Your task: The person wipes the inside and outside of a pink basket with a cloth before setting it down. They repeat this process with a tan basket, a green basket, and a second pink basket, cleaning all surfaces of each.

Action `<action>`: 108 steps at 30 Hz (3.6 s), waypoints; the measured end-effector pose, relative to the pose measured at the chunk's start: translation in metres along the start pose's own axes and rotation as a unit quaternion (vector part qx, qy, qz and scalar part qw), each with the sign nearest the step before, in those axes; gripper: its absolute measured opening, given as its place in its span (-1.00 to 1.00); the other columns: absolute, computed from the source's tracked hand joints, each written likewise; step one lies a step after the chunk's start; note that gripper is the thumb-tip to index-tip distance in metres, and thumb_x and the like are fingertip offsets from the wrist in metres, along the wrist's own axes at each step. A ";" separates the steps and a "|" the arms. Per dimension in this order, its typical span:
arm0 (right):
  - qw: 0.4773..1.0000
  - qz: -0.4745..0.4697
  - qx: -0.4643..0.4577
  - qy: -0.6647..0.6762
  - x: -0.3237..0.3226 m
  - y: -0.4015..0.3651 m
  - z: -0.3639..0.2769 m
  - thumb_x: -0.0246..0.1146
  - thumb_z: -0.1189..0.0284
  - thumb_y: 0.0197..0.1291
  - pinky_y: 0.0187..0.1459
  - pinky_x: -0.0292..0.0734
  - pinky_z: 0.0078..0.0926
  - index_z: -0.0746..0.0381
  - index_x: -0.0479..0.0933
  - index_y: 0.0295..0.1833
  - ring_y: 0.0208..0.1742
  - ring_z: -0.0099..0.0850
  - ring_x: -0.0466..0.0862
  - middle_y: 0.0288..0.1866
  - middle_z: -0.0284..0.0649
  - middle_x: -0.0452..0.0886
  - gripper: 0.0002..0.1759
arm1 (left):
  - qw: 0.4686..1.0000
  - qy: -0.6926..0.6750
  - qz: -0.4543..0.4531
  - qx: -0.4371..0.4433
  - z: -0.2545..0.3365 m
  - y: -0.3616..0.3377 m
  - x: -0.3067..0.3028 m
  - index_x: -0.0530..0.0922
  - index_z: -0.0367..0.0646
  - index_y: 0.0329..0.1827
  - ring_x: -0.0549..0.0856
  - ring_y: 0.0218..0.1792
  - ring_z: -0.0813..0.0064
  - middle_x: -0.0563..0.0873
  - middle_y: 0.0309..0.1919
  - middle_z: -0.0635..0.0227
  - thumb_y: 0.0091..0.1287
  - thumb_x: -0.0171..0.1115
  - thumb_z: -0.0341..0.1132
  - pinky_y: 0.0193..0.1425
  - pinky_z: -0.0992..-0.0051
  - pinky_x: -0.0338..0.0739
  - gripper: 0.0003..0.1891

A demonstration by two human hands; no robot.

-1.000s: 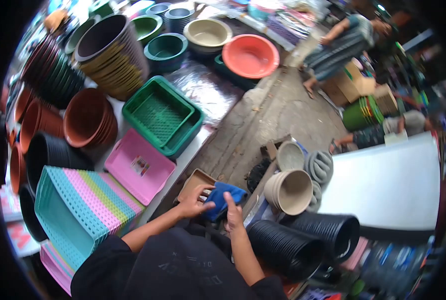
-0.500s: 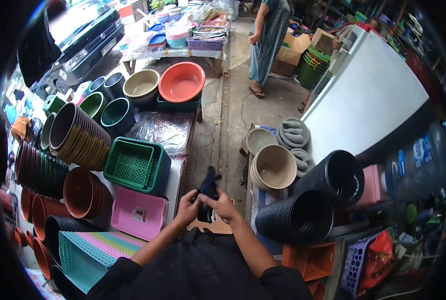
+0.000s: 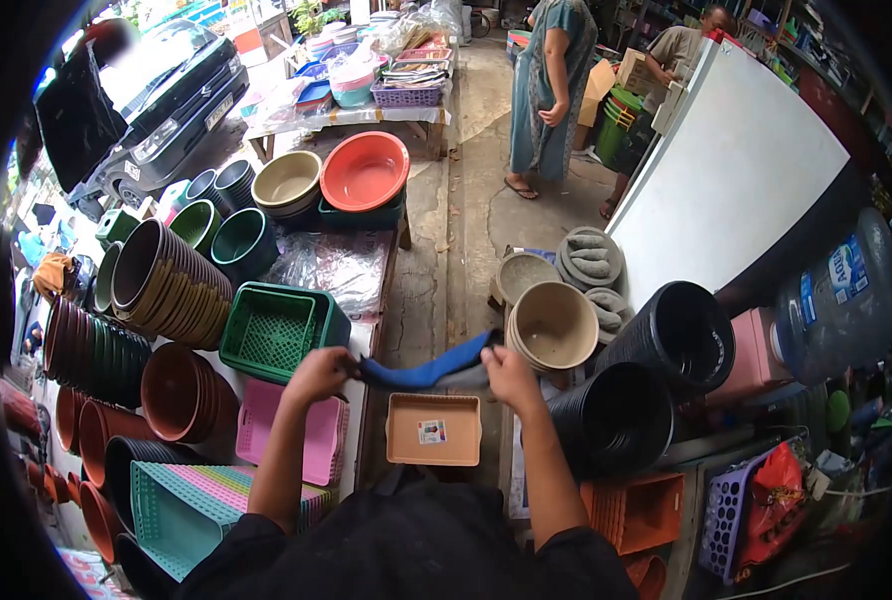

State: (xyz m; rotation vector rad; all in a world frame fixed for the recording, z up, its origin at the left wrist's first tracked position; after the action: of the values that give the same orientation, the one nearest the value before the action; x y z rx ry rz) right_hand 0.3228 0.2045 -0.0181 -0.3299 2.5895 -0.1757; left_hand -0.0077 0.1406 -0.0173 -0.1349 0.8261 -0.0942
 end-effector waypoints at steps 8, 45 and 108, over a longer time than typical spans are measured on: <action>0.885 0.111 -0.406 -0.197 0.084 -0.025 -0.035 0.09 0.35 0.38 0.15 0.51 -0.14 0.42 0.56 0.02 0.15 -0.07 0.64 0.15 0.09 0.60 -0.66 | 0.992 -0.002 0.094 0.082 0.060 -0.006 -0.013 0.41 -0.12 0.36 0.58 0.19 0.02 0.61 0.18 0.02 0.36 0.22 -0.28 0.25 0.22 0.49 -0.50; 0.967 -0.054 -0.135 0.211 0.033 0.002 -0.110 0.30 0.43 0.32 -0.29 0.50 -0.68 0.25 0.63 0.07 -0.38 -0.70 0.55 -0.37 -0.35 0.64 -0.75 | 0.834 -0.548 0.058 0.041 0.043 0.029 0.014 0.64 -0.26 -0.08 0.47 -0.32 0.84 0.58 -0.37 0.66 0.55 0.11 -0.19 -0.20 0.72 0.40 -0.72; 0.879 0.135 -0.393 -0.235 -0.066 -0.038 -0.305 0.22 0.41 0.31 -0.18 0.57 -0.11 0.20 0.50 -0.10 -0.19 0.02 0.68 -0.22 -0.03 0.67 -0.87 | 0.867 -0.477 -0.102 0.104 0.110 -0.005 0.043 0.55 -0.26 0.19 0.62 -0.03 0.65 0.71 -0.05 0.43 0.30 0.44 -0.33 0.14 0.55 0.51 -0.57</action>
State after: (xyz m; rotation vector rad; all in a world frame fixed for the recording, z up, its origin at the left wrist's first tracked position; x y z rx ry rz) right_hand 0.2293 0.2036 0.2816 -0.2389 2.0633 0.9607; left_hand 0.1026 0.1391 0.0263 -0.0486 -0.1984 -0.2878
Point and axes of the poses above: each hand's wrist, its own y-axis towards the middle knuckle, its own x-axis out of the palm, z = x × y, the point moved 9 cm from there along y, towards the middle knuckle
